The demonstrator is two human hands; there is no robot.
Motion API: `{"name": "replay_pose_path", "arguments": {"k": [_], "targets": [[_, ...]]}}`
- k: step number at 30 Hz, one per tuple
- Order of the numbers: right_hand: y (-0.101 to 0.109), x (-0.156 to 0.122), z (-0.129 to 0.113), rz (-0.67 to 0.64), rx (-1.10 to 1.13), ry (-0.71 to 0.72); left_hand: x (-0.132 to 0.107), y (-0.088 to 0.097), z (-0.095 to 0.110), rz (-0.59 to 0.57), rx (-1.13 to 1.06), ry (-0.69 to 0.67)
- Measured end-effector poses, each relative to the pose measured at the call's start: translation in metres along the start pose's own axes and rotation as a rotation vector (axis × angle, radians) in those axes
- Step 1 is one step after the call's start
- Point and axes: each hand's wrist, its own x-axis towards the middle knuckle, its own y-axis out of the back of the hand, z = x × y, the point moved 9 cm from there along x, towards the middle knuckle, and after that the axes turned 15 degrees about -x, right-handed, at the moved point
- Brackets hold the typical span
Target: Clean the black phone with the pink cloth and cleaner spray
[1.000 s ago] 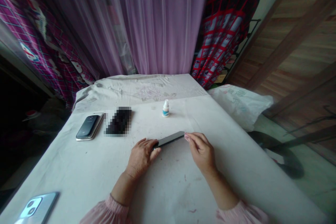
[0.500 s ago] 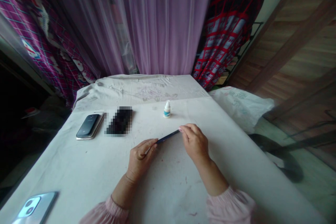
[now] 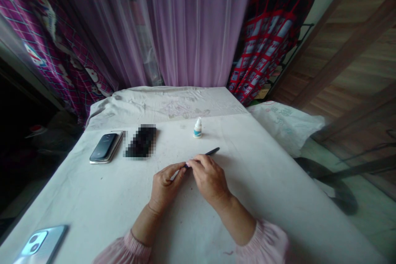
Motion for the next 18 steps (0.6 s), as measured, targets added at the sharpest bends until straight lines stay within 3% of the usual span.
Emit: {"name": "replay_pose_path", "arguments": {"k": [7,10,13,18], "targets": [[0.001,-0.001,0.078,-0.002,-0.141,-0.155,0.001,0.002,0.002,0.023,0.025,-0.032],[0.002,-0.002,0.096,0.031,-0.175,-0.190,0.001,0.002,0.003,0.031,0.040,-0.047],[0.003,-0.001,0.086,0.058,-0.179,-0.187,0.001,0.003,0.002,0.042,0.052,-0.059],[0.002,0.001,0.031,0.025,-0.123,-0.082,0.000,0.002,-0.003,0.039,0.054,-0.038]]}}
